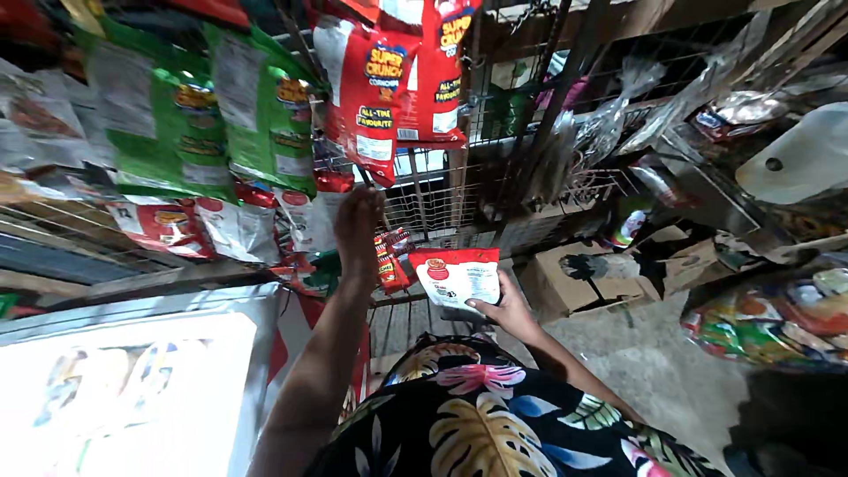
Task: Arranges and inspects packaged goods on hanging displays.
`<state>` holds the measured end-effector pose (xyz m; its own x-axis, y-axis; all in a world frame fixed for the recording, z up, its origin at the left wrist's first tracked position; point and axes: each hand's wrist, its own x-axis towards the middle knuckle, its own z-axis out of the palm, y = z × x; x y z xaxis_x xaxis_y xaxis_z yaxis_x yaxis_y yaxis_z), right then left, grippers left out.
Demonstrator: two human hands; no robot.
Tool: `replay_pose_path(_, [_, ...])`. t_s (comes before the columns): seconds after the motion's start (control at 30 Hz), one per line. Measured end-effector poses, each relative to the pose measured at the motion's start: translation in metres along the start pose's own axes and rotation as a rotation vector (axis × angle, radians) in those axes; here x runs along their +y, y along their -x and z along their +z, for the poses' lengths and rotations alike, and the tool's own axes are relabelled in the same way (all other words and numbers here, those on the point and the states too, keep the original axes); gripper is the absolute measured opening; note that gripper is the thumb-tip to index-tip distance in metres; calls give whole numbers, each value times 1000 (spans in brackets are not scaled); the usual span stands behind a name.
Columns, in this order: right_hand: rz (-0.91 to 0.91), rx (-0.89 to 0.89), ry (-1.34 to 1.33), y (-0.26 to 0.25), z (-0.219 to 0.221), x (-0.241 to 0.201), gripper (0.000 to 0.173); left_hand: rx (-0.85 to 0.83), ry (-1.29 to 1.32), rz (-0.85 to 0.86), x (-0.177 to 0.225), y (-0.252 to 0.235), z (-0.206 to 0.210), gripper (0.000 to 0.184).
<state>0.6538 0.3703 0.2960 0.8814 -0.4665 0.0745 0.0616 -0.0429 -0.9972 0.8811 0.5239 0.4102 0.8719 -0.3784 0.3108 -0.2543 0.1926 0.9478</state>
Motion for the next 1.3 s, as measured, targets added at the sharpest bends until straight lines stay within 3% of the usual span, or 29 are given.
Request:
replay_pose_path(0.1, [65, 7, 34, -16, -5, -8, 68, 98, 173, -135, 11, -23, 22, 44])
replay_pose_path(0.23, [71, 0, 21, -41, -14, -13, 65, 287, 391, -242, 10, -36, 37, 30])
replay_pose_path(0.3, [64, -7, -2, -51, -18, -15, 64, 347, 388, -299, 7, -30, 44, 34])
replay_pose_path(0.37, [59, -17, -32, -59, -24, -16, 63, 293, 288, -301, -4, -20, 52, 30])
replay_pose_path(0.47, [51, -49, -59, -73, -30, -17, 62, 28, 150, -184, -24, -6, 56, 34])
replay_pose_path(0.57, [37, -102, -65, -87, -33, -19, 64, -131, 63, -102, -32, 1, 61, 27])
replay_pose_path(0.77, [23, -137, -83, -107, -44, -24, 64, -2, -4, -175, -23, -12, 70, 34])
replay_pose_path(0.9, [-55, -195, -46, -122, -58, -22, 64, -1, 32, -182, -23, -1, 61, 15])
replay_pose_path(1.0, [-220, -116, 27, -142, -62, -27, 67, -31, 31, -79, -22, 16, 49, 17])
replay_pose_path(1.17, [-324, 165, 53, -163, -59, -57, 41, 60, -40, -21, -13, 32, 38, 18])
replay_pose_path(1.3, [-559, 287, 64, -173, -78, -88, 27, 25, 8, 56, -16, 39, 37, 24])
